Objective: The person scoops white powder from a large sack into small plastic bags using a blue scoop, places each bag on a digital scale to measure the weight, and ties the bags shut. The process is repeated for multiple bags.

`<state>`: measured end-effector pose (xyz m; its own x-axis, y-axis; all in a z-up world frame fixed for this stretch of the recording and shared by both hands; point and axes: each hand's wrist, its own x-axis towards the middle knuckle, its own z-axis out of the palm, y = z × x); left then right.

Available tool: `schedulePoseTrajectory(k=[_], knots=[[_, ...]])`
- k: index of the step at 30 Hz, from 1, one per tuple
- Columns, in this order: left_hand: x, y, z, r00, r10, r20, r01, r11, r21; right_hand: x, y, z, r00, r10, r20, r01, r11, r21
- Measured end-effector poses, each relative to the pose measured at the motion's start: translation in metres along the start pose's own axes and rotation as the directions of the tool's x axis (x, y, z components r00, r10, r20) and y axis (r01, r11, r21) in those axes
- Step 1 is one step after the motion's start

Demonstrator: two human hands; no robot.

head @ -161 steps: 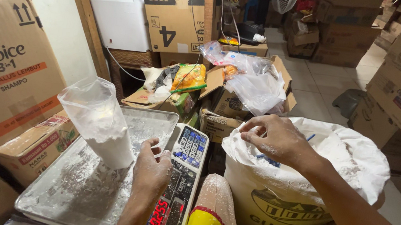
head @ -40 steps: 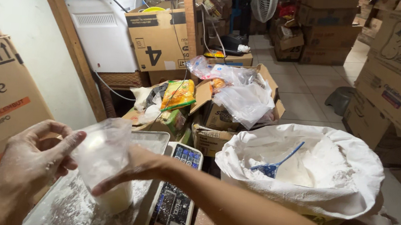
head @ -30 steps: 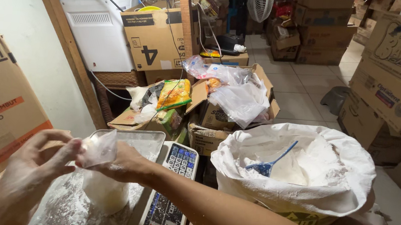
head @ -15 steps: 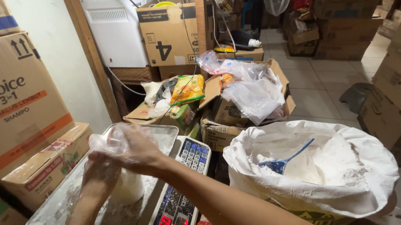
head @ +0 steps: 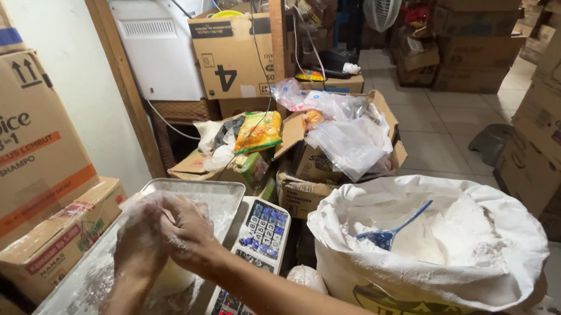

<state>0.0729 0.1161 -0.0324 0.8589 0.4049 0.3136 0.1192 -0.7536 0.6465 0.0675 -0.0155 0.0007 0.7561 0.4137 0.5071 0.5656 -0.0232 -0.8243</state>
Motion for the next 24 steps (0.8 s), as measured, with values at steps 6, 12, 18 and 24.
schedulePoseTrajectory(k=[6, 12, 18, 24], knots=[[0.0, 0.011, -0.004, 0.999, 0.002, 0.051, -0.003, 1.0, 0.02, -0.001, -0.029, -0.002, 0.995, 0.0, -0.099, -0.003, 0.999, -0.033], [0.002, -0.002, -0.01, 0.999, -0.044, -0.022, 0.043, 0.998, -0.048, -0.003, -0.046, 0.008, 0.994, 0.109, -0.028, -0.107, 0.993, 0.044], [0.0, -0.01, -0.007, 0.998, -0.043, -0.045, 0.042, 0.999, -0.026, 0.004, -0.053, 0.024, 0.956, 0.277, 0.096, -0.292, 0.931, 0.217], [0.017, 0.003, -0.013, 0.996, -0.051, -0.069, 0.05, 0.999, -0.02, 0.013, -0.042, 0.035, 0.988, 0.117, 0.101, -0.125, 0.989, 0.079]])
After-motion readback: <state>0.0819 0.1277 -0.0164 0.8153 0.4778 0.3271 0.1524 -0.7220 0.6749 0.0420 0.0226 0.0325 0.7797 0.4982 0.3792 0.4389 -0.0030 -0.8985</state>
